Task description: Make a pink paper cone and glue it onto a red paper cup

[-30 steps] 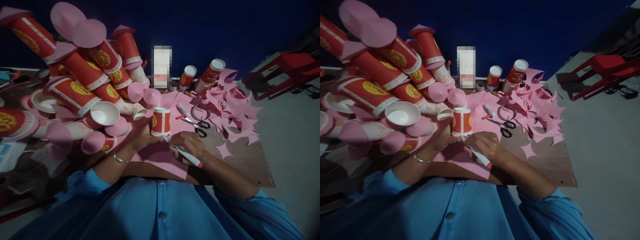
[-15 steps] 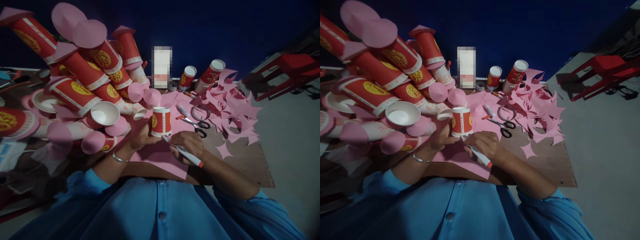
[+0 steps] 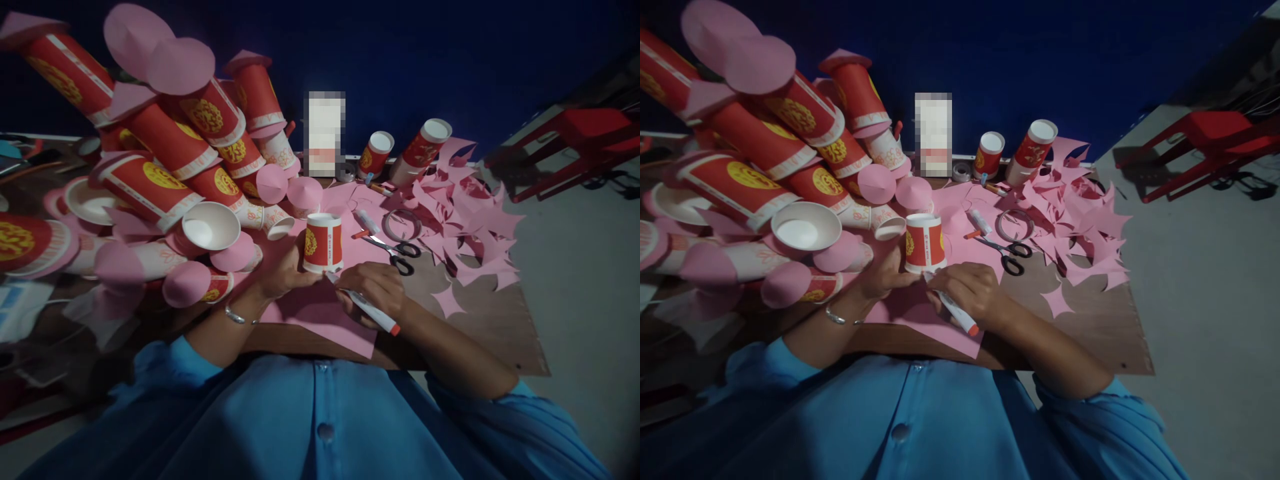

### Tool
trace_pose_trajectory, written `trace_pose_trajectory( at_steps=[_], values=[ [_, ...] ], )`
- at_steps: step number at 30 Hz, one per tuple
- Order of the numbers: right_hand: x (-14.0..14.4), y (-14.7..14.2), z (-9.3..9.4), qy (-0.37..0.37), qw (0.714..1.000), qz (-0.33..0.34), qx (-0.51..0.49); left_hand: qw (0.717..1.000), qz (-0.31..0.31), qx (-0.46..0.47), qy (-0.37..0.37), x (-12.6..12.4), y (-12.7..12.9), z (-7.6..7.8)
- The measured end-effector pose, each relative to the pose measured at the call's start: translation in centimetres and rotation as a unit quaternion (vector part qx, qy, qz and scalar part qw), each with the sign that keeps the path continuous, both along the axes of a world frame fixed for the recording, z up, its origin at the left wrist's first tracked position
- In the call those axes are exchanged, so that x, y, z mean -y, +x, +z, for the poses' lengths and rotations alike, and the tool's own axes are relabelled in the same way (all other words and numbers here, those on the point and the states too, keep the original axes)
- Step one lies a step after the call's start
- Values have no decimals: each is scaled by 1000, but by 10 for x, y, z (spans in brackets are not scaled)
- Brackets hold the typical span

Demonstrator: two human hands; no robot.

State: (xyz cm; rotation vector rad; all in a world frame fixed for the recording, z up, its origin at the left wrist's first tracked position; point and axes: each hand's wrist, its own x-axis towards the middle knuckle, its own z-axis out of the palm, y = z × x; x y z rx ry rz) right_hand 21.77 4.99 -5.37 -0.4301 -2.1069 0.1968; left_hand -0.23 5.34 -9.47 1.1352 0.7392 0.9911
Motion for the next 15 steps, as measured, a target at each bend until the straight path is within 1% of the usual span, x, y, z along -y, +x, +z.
trace_pose_trajectory(
  at_steps=[4, 7, 11, 15],
  values=[
    [-1, 0, 1, 25, 999, -30, 3, 1000, 3, 5, -3, 0, 1, 1],
    [0, 0, 3, 29, 999, -39, 2, 1000, -1, 18, -7, 0, 2, 2],
    [2, 1, 6, 23, 999, -30, -12, 1000, 7, 15, -10, 0, 1, 3],
    [3, 2, 5, 22, 999, -11, -23, 1000, 10, 10, 8, -2, 1, 2]
  ],
)
